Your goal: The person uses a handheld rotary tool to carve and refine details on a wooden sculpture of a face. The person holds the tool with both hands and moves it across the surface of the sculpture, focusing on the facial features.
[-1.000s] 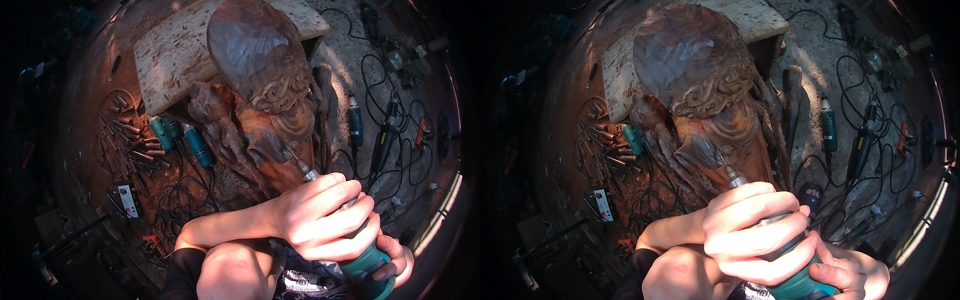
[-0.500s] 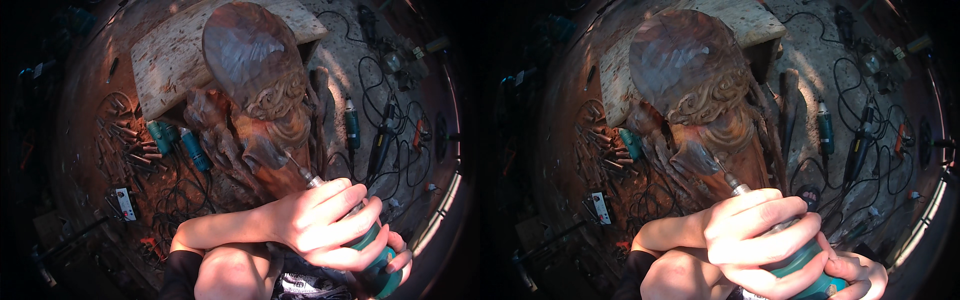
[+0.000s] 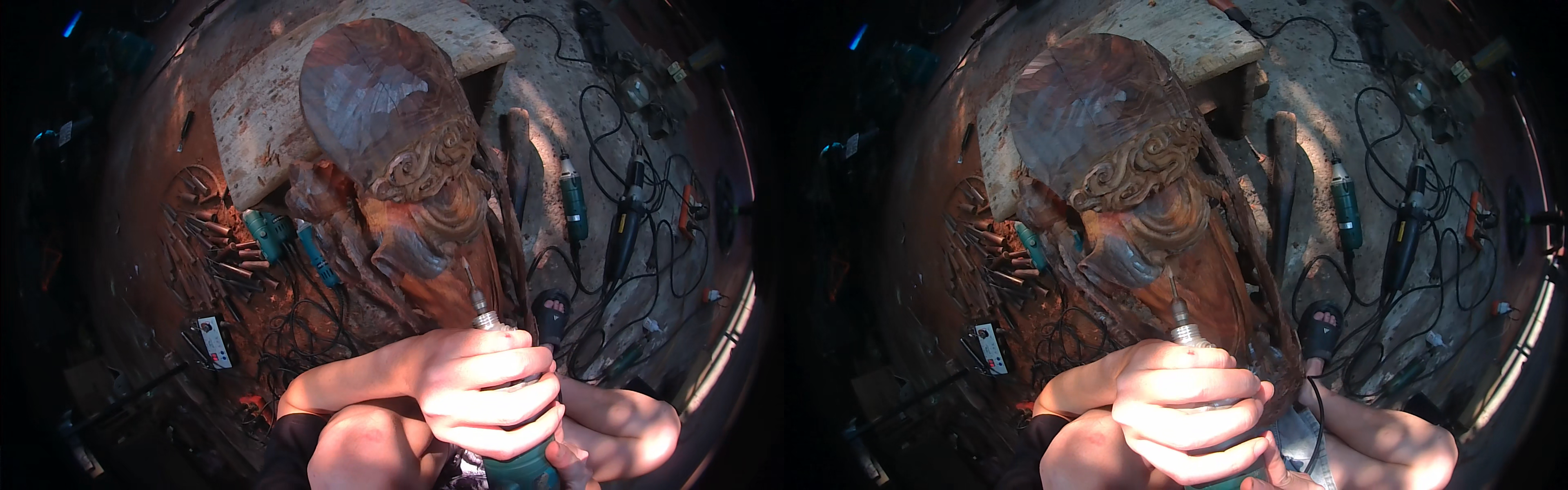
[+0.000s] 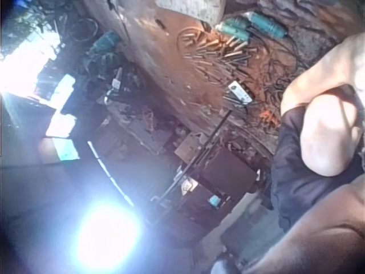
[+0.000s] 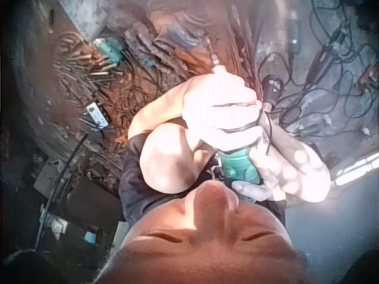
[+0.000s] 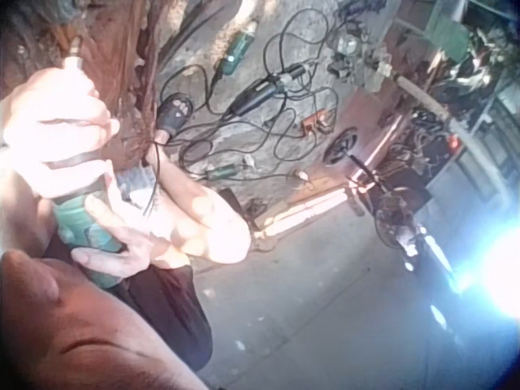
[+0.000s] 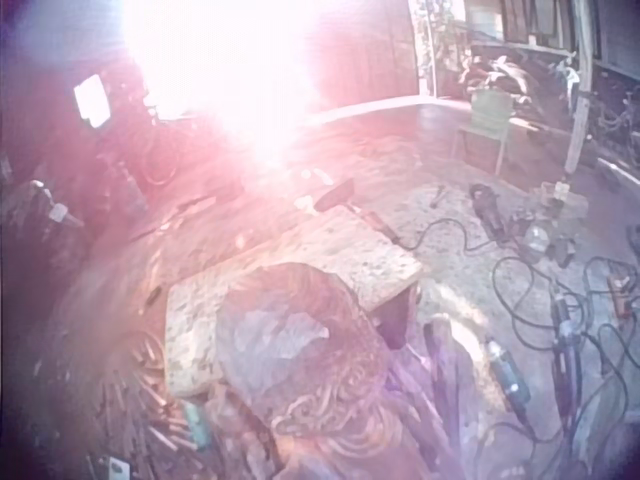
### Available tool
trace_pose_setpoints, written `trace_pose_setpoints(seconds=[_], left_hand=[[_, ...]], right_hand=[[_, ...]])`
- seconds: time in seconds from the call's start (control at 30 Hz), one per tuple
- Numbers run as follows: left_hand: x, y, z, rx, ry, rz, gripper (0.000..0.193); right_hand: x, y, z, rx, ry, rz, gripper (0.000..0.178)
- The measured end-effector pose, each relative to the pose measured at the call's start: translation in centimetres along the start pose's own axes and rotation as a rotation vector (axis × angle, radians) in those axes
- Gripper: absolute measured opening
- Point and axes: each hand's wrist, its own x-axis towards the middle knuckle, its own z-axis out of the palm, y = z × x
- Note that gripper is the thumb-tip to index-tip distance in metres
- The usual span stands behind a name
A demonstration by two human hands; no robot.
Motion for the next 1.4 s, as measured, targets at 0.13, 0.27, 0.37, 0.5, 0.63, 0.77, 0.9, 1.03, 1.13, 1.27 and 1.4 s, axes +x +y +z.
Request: trace_pose_setpoints(seconds=[0.13, 0.27, 0.37, 0.5, 0.63, 0.77, 0.9, 1.03, 1.13, 1.27, 1.4], left_hand=[[0.3, 0.3, 1.6, 0.089, 0.110, 0.007, 0.025], [0.4, -0.2, 1.8, 0.111, 0.087, 0.059, 0.025], [0.3, 0.0, 0.0, 0.143, -0.044, 0.077, 0.023], [-0.8, 0.1, 0.4, 0.121, -0.063, 0.027, 0.023], [-0.6, 0.2, -0.1, 0.113, -0.099, 0.013, 0.020], [-0.6, -0.2, -0.3, 0.125, -0.112, 0.007, 0.021], [-0.5, -0.2, -0.2, 0.135, -0.126, -0.002, 0.025], [-0.3, -0.2, -0.4, 0.131, -0.149, -0.027, 0.029], [-0.5, -0.1, -0.5, 0.129, -0.167, -0.050, 0.030], [-0.4, -0.1, -0.5, 0.131, -0.182, -0.050, 0.032], [-0.4, -0.1, -0.6, 0.136, -0.201, -0.044, 0.033]], right_hand=[[-0.7, 0.3, -0.6, 0.026, -0.050, 0.052, 0.046], [-2.8, 0.8, 0.1, 0.052, 0.003, 0.108, 0.047], [-6.0, 1.0, 2.0, 0.012, 0.169, 0.320, 0.050], [-1.5, -4.1, 3.9, 1.101, 0.315, 0.233, 0.066], [0.1, -6.3, 3.3, 0.975, 0.418, 0.489, 0.073], [-0.1, -5.9, 2.9, 0.975, 0.380, 0.493, 0.076], [-1.0, -5.4, 2.8, 0.973, 0.353, 0.488, 0.081], [-2.0, -4.9, 2.5, 1.056, 0.295, 0.422, 0.086], [-2.1, -3.9, 1.9, 1.046, 0.281, 0.441, 0.088], [-2.2, -3.8, 1.8, 1.057, 0.303, 0.430, 0.086], [-1.5, -4.6, 2.0, 1.067, 0.321, 0.419, 0.083]])
